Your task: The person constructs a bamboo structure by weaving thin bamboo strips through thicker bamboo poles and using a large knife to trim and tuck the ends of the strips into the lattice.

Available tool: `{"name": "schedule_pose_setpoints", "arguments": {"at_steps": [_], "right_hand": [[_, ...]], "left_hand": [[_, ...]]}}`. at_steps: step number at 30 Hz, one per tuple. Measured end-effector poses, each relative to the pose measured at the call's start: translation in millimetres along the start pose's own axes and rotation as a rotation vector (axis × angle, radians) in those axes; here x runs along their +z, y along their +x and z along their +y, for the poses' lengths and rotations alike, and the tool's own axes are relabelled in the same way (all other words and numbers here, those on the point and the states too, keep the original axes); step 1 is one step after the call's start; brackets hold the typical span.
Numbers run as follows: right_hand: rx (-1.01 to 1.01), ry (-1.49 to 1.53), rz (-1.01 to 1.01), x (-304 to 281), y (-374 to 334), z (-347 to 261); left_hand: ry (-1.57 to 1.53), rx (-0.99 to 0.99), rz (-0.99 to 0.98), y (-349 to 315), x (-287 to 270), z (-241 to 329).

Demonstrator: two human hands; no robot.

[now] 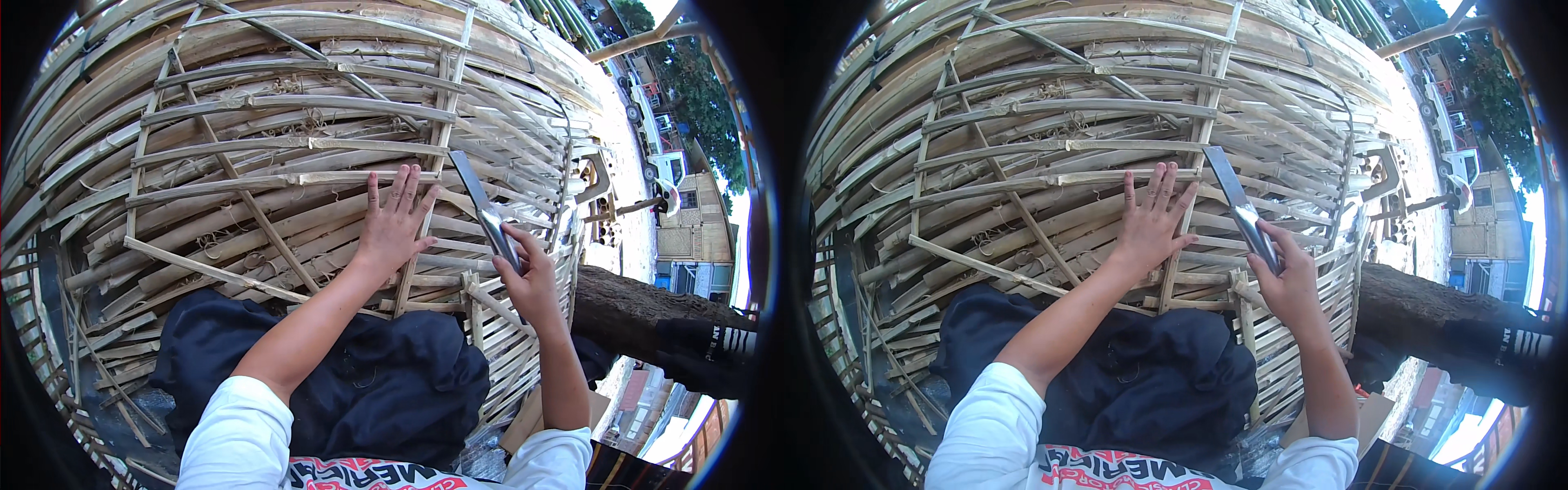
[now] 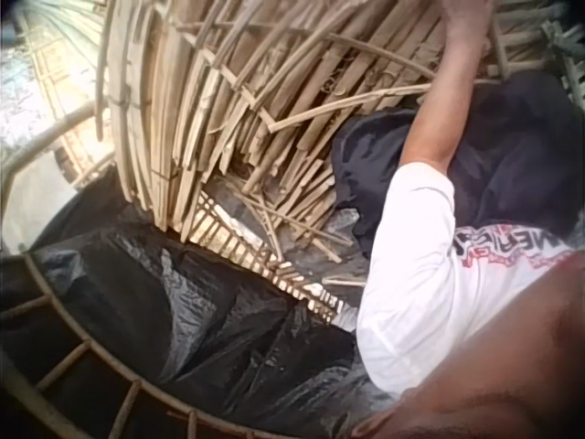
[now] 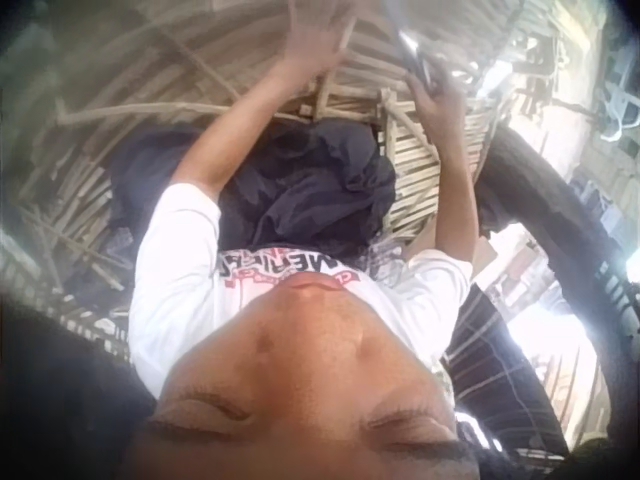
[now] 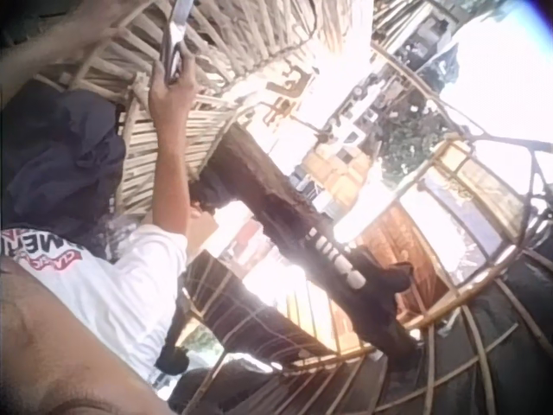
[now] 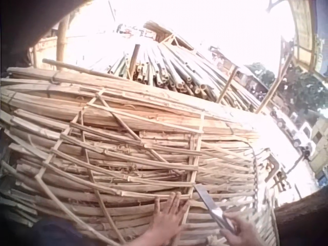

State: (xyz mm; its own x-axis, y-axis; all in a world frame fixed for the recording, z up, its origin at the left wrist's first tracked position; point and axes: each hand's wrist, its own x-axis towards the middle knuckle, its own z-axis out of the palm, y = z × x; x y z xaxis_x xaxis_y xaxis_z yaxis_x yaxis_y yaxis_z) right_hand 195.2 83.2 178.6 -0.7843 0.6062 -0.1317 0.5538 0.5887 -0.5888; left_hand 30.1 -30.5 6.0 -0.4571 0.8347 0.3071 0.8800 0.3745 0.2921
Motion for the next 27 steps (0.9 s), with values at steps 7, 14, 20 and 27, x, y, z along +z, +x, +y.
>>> {"name": "schedule_pose_setpoints", "arguments": {"at_steps": [7,14,20,27], "right_hand": [[0.025,0.044,-0.028,-6,9,0],[-0.032,0.005,-0.062,-3,9,3],[0.008,-0.06,-0.087,-4,5,-10],[-0.044,-0.07,-0.082,0,4,-1]], "left_hand": [[-0.001,0.019,0.054,-3,12,-2],[-0.053,0.01,0.05,-6,11,-1],[0.026,0.057,0.016,-8,4,-7],[-0.01,0.055,0.062,-10,13,-7]]}}
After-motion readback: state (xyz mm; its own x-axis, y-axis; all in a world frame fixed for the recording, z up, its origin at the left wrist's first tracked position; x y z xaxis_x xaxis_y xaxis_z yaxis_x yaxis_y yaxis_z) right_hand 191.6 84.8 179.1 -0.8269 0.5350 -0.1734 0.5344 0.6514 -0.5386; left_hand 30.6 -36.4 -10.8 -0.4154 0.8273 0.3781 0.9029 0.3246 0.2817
